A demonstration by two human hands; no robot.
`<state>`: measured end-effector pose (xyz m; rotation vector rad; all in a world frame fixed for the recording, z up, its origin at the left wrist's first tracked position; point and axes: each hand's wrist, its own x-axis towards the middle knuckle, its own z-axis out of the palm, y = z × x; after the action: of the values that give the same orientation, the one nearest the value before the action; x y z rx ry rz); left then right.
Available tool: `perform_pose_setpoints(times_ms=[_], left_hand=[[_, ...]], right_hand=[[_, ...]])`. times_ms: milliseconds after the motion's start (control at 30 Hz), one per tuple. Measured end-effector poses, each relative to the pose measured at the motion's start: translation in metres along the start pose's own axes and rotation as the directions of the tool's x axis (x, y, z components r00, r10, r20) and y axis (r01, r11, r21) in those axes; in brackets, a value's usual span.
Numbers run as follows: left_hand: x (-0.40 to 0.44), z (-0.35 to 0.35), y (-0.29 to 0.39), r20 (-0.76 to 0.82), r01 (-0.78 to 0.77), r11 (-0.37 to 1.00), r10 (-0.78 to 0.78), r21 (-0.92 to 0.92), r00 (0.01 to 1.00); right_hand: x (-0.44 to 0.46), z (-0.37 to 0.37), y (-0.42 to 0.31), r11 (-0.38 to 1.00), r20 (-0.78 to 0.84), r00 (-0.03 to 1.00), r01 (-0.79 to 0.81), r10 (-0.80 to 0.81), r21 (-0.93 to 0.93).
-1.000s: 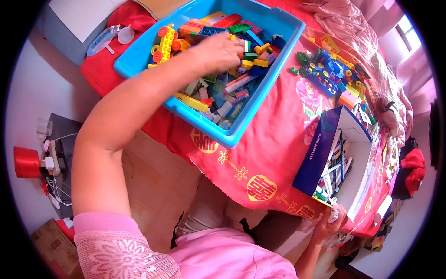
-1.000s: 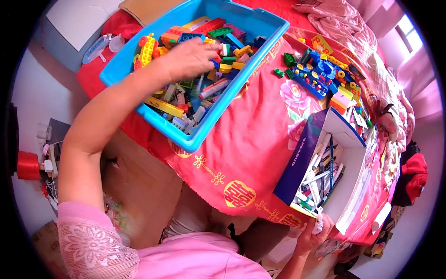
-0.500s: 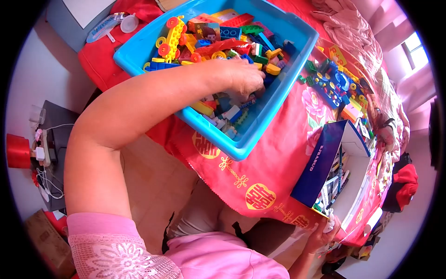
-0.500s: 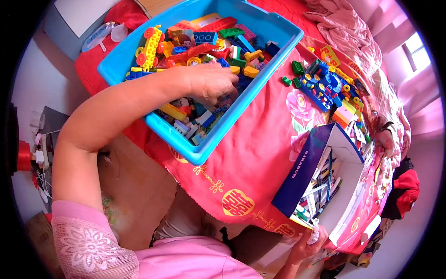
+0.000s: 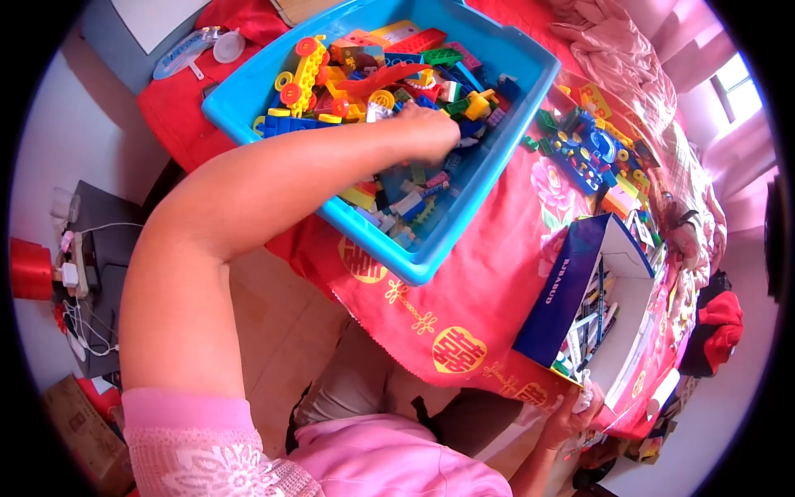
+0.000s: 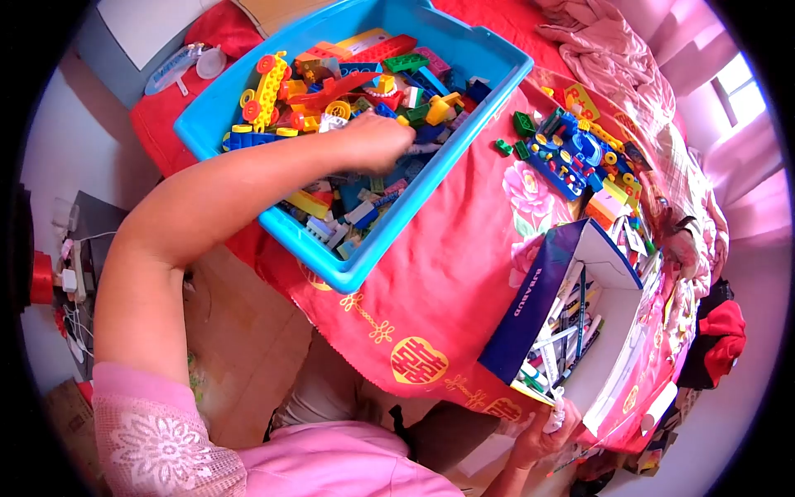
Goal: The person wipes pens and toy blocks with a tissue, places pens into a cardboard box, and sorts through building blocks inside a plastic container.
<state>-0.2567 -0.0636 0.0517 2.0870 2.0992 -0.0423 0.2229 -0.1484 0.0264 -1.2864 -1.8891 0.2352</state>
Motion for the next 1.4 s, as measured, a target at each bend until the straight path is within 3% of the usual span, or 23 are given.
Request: perform_pose_setpoints(times_ms=[67,100,133,167,233,267,333,433,533,700,733,767,800,867,933,967,1000,1067,1100,1133,1167,1267,1400], left_hand=[[0.004,-0.019,-0.008,0.104,0.07,0.981,-0.051,-0.182,0.993],[0.006,-0.022,-0.02,-0.009,0.029,0.986,-0.031,-0.162,0.999],[-0.005,-0.041,-0.026,0.003,-0.024,0.971,0.026,-0.237,1.0],[-0.018,-0.058,-0.029,0.146,0.095,0.894,-0.033,-0.437,0.989],[-0.043,-0.082,-0.025,0.17,0.282,0.678,-0.228,-0.679,0.959],[-0.049,-0.089,-0.028,0.159,0.278,0.634,-0.239,-0.721,0.958],[-0.065,-0.1,-0.023,0.06,0.102,0.375,-0.121,-0.921,0.991],[-0.081,-0.105,0.03,-0.141,-0.134,0.075,-0.103,-0.988,0.985],[-0.076,-0.091,0.104,0.057,0.052,0.054,0.084,-0.997,0.995],[-0.053,-0.048,0.251,0.051,0.147,-0.33,0.281,-0.932,0.958],[-0.044,-0.042,0.27,0.021,0.092,-0.23,0.295,-0.969,0.955],[-0.029,-0.027,0.286,-0.093,-0.095,-0.005,0.267,-0.995,0.959],[-0.036,-0.037,0.295,-0.086,-0.12,0.198,0.172,-0.973,0.981],[-0.032,-0.034,0.295,-0.421,-0.377,0.55,0.05,-0.746,0.906],[-0.027,-0.046,0.264,-0.396,-0.356,0.553,0.051,-0.753,0.917],[-0.02,-0.048,0.237,-0.485,-0.44,0.449,0.017,-0.778,0.874],[-0.008,-0.049,0.197,-0.606,-0.542,0.49,0.036,-0.683,0.795],[-0.035,-0.082,0.12,-0.513,-0.256,0.688,-0.196,-0.679,0.836],[-0.045,-0.093,0.083,-0.42,-0.056,0.73,-0.327,-0.681,0.847],[-0.047,-0.083,0.038,-0.479,0.102,0.813,-0.433,-0.573,0.764],[-0.067,-0.089,0.013,-0.382,0.229,0.792,-0.498,-0.566,0.778],[-0.092,-0.077,-0.052,-0.219,0.545,0.822,-0.569,-0.162,0.793],[-0.088,-0.059,-0.063,-0.37,0.324,0.943,-0.327,-0.071,0.87]], right_hand=[[0.0,-0.002,-0.003,1.0,0.005,1.0,0.011,-0.011,0.002],[0.001,-0.001,-0.004,1.0,0.006,1.0,0.017,-0.017,0.009],[0.002,-0.001,-0.004,1.0,0.005,1.0,0.026,-0.026,0.018],[0.003,-0.001,-0.004,0.999,0.005,0.999,0.033,-0.034,0.024],[0.003,0.0,-0.004,0.998,0.003,0.999,0.046,-0.046,0.04],[0.003,0.0,-0.005,0.997,0.005,0.998,0.061,-0.061,0.037],[0.005,-0.001,-0.007,0.996,0.003,0.996,0.085,-0.085,0.03],[0.007,-0.003,-0.01,0.995,-0.01,0.995,0.1,-0.1,0.006],[0.007,-0.003,-0.01,0.993,-0.038,0.992,0.122,-0.122,0.0],[0.006,-0.005,-0.005,0.985,-0.048,0.985,0.168,-0.166,0.032],[0.006,-0.006,-0.004,0.986,-0.044,0.986,0.163,-0.161,0.039],[0.006,-0.007,-0.005,0.985,-0.041,0.986,0.162,-0.16,0.05],[0.005,-0.008,-0.005,0.987,-0.041,0.988,0.152,-0.15,0.057],[0.004,-0.008,-0.004,0.988,-0.04,0.991,0.131,-0.129,0.076],[0.003,-0.009,-0.005,0.99,-0.043,0.992,0.122,-0.119,0.074],[0.003,-0.008,-0.006,0.99,-0.042,0.993,0.115,-0.112,0.076],[0.004,-0.009,-0.007,0.988,-0.054,0.988,0.146,-0.143,0.056],[0.007,-0.008,-0.008,0.977,-0.074,0.975,0.211,-0.209,0.019],[0.005,-0.006,-0.008,0.989,-0.081,0.989,0.128,-0.122,0.072],[0.005,-0.004,-0.008,0.989,-0.079,0.989,0.132,-0.127,0.068],[0.005,-0.004,-0.007,0.989,-0.075,0.989,0.136,-0.131,0.061],[0.005,-0.004,-0.009,0.991,-0.062,0.99,0.127,-0.125,0.035],[0.006,-0.004,-0.011,0.994,-0.031,0.994,0.107,-0.106,0.015]])
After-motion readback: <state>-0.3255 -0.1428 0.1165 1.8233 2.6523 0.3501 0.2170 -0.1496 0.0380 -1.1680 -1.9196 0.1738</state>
